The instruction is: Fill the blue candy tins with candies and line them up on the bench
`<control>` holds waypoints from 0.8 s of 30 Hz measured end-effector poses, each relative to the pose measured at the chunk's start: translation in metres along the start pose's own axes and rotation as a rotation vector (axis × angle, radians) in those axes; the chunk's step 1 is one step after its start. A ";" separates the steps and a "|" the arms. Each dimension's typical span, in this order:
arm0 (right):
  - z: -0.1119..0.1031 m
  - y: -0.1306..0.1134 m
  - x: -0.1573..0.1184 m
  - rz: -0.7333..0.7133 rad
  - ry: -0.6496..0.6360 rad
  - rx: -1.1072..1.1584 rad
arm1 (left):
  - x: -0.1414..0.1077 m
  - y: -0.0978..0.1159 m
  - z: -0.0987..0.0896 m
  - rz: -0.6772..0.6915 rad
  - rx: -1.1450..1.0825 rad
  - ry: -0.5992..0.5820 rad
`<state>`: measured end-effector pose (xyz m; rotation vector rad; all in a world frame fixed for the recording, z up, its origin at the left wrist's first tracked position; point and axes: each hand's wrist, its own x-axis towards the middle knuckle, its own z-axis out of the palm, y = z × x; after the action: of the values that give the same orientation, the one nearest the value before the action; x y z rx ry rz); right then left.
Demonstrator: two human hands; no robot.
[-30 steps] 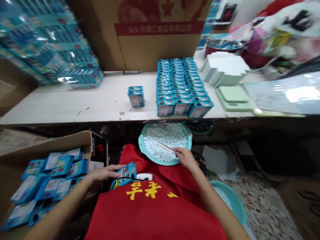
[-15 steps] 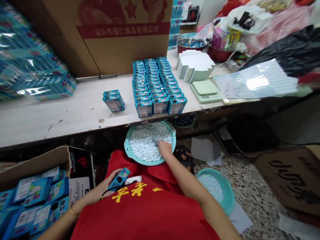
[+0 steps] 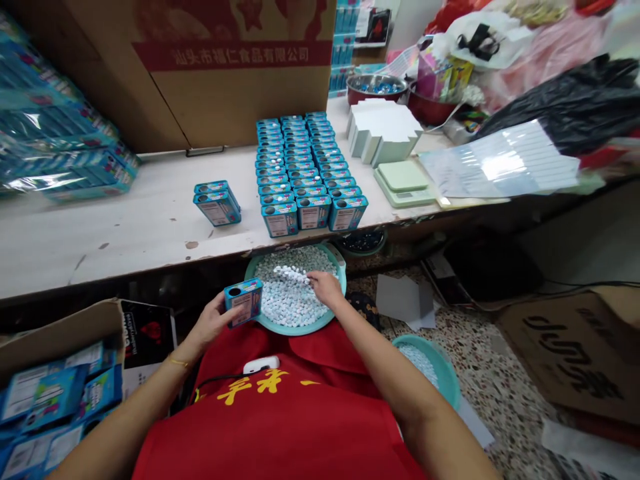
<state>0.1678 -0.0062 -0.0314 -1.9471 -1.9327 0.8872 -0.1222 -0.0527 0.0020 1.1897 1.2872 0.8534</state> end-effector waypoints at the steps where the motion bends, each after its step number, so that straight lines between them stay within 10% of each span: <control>1: -0.013 -0.002 -0.001 -0.030 0.009 0.031 | 0.009 0.002 0.004 0.033 0.036 -0.013; 8: -0.076 -0.030 -0.004 -0.211 -0.148 0.015 | 0.045 0.006 0.033 0.173 0.150 -0.086; 24: -0.109 -0.130 -0.011 -0.236 -0.202 -0.600 | 0.056 -0.004 0.055 0.288 0.219 0.006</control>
<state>0.1258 0.0197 0.1316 -1.8971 -2.7235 0.4852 -0.0614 -0.0096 -0.0213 1.5748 1.2551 0.9391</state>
